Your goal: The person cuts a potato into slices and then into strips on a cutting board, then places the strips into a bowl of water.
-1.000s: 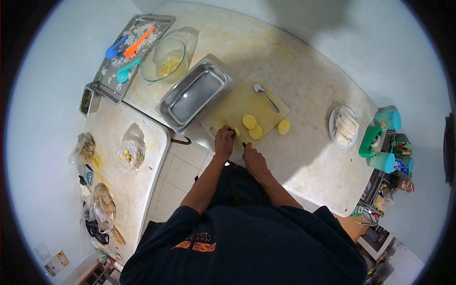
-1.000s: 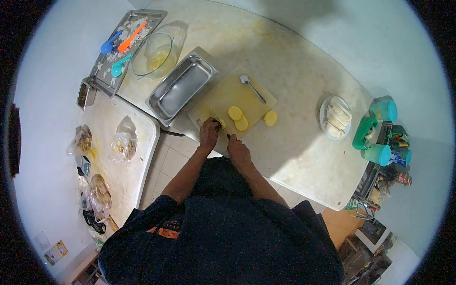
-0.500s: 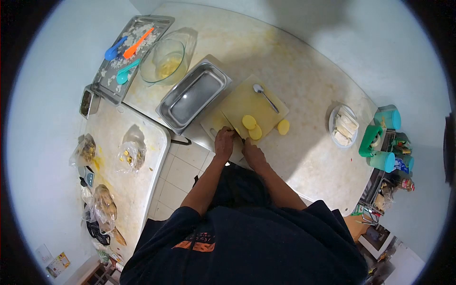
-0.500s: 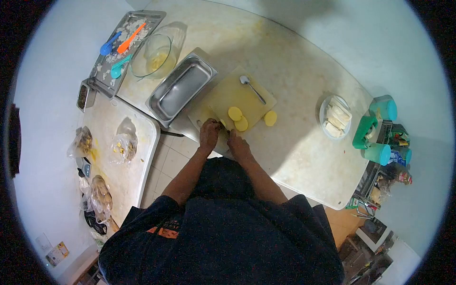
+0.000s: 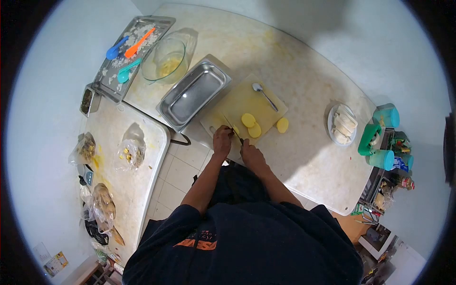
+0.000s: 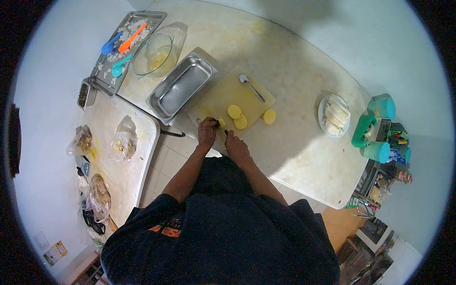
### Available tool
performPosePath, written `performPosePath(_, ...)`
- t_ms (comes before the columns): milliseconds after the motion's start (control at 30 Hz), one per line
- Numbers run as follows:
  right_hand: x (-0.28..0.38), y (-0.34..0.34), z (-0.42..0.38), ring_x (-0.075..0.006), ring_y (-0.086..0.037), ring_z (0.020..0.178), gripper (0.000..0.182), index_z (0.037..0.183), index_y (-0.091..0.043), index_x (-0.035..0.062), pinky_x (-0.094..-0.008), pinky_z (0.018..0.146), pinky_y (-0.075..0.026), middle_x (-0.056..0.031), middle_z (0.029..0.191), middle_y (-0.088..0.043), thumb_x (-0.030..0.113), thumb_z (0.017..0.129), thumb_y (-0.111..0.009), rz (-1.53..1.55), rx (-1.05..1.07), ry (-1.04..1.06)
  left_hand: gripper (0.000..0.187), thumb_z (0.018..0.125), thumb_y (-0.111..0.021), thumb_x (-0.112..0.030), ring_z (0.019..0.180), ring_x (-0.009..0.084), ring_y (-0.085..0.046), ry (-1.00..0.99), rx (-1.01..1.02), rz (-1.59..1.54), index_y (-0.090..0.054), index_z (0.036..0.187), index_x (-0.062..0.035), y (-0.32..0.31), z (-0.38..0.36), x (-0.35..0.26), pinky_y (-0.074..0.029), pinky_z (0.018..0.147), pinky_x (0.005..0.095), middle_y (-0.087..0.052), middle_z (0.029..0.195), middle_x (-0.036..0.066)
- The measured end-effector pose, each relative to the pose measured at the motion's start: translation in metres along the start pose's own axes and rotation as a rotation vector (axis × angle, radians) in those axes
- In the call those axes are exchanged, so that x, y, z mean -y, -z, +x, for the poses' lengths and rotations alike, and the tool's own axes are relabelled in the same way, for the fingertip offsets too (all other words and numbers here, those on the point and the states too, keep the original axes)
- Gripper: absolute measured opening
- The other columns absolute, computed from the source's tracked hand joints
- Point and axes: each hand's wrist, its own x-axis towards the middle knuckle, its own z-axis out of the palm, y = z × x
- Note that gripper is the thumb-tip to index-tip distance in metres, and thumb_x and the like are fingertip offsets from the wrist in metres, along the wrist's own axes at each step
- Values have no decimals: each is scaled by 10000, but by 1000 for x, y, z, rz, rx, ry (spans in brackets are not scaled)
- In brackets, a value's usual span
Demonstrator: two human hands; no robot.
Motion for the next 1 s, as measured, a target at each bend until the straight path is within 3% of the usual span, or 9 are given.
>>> performPosePath(167,4,-3,-4,-479,-644,750,209,1050,-396,-7,-563,662,-520,-318,830,-630,174,954,-437,-16,-4,-11,115,797,-594,0,740,349,-584,-43,-12,61,-540,896,-25,-12,-11,22,-478,647,412,-589,834,155)
performPosePath(267,8,-4,0,-477,-651,761,185,1030,-397,-17,-556,670,-529,-316,824,-636,135,935,-437,44,7,-25,121,771,-602,31,747,339,-589,109,87,12,-553,871,-16,-8,-8,15,-483,661,408,-599,854,150)
performPosePath(367,11,-2,3,-477,-654,761,179,1026,-399,-18,-554,670,-535,-310,807,-642,130,934,-441,4,31,-30,50,790,-575,-1,757,335,-593,160,66,-89,-580,839,-3,-2,-2,3,-484,663,406,-611,870,153)
performPosePath(467,14,2,3,-471,-656,752,183,1028,-400,-15,-553,661,-537,-301,791,-645,128,929,-453,-16,0,-14,144,844,-510,-81,757,321,-598,74,45,65,-600,821,28,-5,-2,9,-480,673,385,-618,866,159)
performPosePath(567,19,9,0,-468,-658,751,184,1025,-400,-14,-550,659,-539,-295,781,-646,128,928,-465,9,64,-67,196,858,-483,-105,752,311,-608,420,120,-84,-616,841,39,1,3,-4,-480,670,381,-623,849,162)
performPosePath(667,12,2,1,-467,-659,751,175,1014,-395,-12,-546,651,-541,-290,779,-647,132,936,-456,-31,51,-29,191,857,-499,-96,749,287,-620,197,90,-4,-628,852,45,1,-2,4,-482,680,368,-632,854,158)
performPosePath(767,11,4,2,-465,-660,738,168,1001,-389,-8,-546,640,-542,-291,767,-644,133,939,-456,-44,61,-9,159,835,-529,-69,771,293,-631,349,86,-82,-642,850,42,2,0,-3,-488,684,365,-640,871,149)
performPosePath(1000,15,10,1,-460,-663,729,169,1006,-394,-16,-537,627,-544,-300,763,-642,127,939,-452,-42,84,-2,85,778,-613,-24,835,333,-634,261,117,34,-657,837,19,-2,-5,10,-510,717,385,-649,882,142)
